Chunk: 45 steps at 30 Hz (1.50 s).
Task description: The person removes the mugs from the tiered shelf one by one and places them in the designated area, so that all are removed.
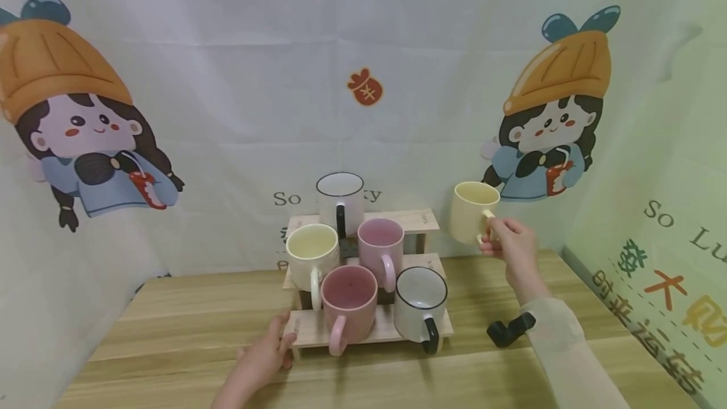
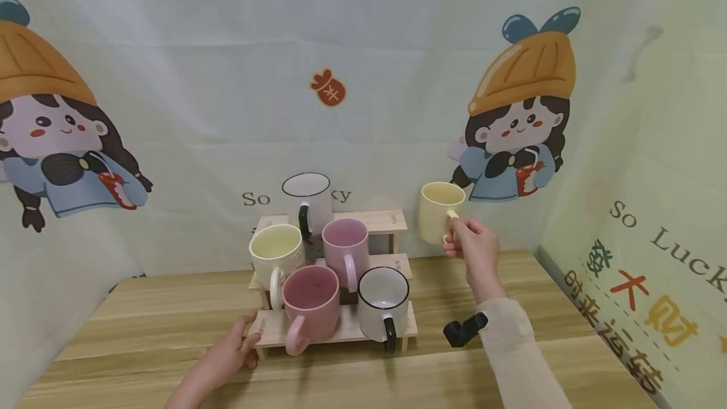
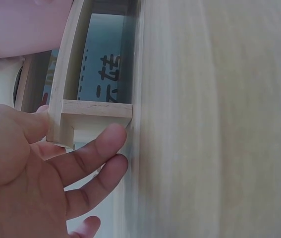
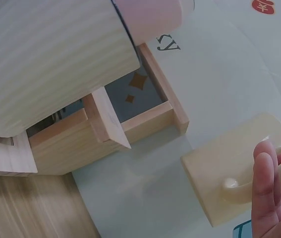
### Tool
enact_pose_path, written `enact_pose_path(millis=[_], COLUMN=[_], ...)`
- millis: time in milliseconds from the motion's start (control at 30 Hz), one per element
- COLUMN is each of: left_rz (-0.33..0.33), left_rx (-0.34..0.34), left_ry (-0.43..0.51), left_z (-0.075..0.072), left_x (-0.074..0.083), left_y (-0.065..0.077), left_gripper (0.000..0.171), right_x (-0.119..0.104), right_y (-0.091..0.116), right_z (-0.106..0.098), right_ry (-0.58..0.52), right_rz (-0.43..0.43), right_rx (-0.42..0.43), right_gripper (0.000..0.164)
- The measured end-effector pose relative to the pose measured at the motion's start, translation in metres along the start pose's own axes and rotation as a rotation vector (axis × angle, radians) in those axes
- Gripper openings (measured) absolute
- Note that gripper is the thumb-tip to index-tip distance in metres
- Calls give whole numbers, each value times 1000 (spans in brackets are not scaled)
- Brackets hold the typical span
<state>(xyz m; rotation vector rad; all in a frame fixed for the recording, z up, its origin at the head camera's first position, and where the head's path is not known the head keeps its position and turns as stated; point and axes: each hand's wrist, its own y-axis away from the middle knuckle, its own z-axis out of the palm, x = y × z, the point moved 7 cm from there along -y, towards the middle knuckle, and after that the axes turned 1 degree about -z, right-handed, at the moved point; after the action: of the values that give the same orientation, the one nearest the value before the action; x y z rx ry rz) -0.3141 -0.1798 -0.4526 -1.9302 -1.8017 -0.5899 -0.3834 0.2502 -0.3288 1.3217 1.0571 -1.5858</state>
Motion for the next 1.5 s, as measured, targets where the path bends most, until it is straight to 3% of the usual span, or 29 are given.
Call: enact_pose_path(millis=[600, 1033, 1500], left_rz=[4, -1, -16], left_rx=[21, 21, 11], left_ry=[9, 8, 11], left_z=[1, 2, 3], left_x=[0, -1, -3], left_y=[1, 0, -1], left_gripper=[52, 51, 51], right_x=[34, 52, 74], right_y=[3, 6, 7], right_z=[-4, -5, -9], right_ry=[-52, -30, 17], right_rz=[0, -30, 12], right_rx=[-11, 12, -3], right_gripper=[29, 28, 25])
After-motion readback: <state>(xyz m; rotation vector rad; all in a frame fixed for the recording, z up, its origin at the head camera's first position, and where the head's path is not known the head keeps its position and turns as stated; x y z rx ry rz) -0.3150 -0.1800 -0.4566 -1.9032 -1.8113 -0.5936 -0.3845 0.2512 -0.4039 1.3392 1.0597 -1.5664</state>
